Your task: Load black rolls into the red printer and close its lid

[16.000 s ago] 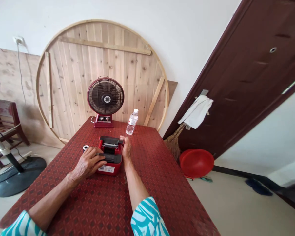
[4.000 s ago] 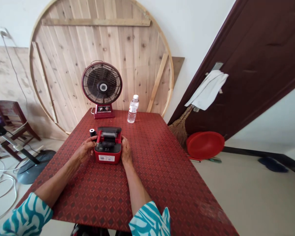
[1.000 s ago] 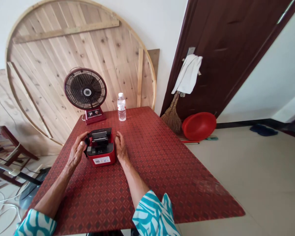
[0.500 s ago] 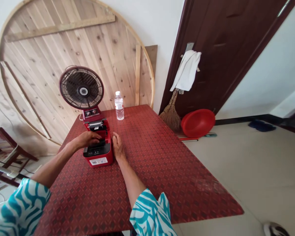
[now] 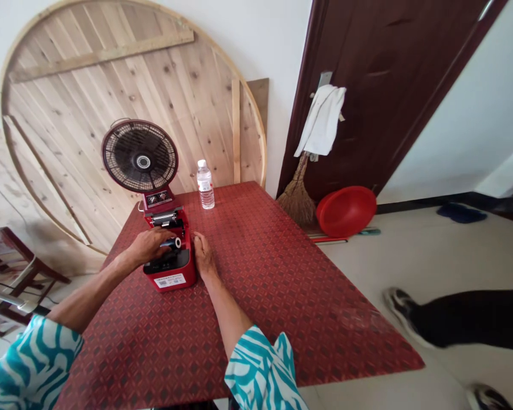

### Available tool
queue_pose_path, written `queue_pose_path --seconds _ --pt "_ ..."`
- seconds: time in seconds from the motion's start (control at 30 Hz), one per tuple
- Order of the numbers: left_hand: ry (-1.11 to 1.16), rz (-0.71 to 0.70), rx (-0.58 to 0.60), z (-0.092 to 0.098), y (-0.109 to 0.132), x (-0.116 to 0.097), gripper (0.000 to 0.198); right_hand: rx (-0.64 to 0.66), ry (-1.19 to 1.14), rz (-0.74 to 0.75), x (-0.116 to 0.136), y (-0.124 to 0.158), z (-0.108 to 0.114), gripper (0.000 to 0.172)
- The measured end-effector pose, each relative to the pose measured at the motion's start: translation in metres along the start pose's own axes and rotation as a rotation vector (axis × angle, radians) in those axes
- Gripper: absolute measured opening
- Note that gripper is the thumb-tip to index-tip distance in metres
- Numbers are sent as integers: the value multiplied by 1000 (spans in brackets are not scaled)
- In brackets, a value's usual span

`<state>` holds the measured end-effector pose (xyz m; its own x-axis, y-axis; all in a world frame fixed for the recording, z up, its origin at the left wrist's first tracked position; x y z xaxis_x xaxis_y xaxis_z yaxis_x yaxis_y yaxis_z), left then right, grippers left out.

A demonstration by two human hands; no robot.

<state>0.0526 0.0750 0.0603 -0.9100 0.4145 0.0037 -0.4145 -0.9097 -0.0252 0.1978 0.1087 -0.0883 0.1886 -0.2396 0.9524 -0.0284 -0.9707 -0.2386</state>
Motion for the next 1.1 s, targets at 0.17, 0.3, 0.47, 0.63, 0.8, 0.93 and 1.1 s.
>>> queue_pose_path --seconds 0.17,0.3,0.47,0.63,0.8,0.93,1.1 --pt "390 114 -442 20 34 33 33 11 11 -12 2 2 1 48" --pt "764 324 -617 0 66 87 54 20 35 -5 3 2 3 50" --pt "967 499 -543 -73 88 112 48 6 89 -7 3 2 4 51" --pt "921 530 -400 -98 92 104 48 -1 81 -16 3 3 4 49" --pt "968 466 -453 -74 79 108 64 6 86 -17 3 3 4 46" --pt "775 546 -328 -65 50 110 51 -2 100 -5 5 2 4 47" --pt "572 595 -155 -67 28 110 19 5 109 -1 7 3 3 50"
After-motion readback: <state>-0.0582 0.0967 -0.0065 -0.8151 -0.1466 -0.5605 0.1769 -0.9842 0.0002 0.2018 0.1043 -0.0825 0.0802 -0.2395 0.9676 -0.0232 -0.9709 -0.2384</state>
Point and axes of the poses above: each hand's wrist, its own y-axis away from the middle knuckle, its own z-axis out of the back of the hand, x = y × z, the point moved 2 cm from there along -y, towards the middle knuckle, and after that the axes turned 2 degrees about x, right-handed, at the moved point
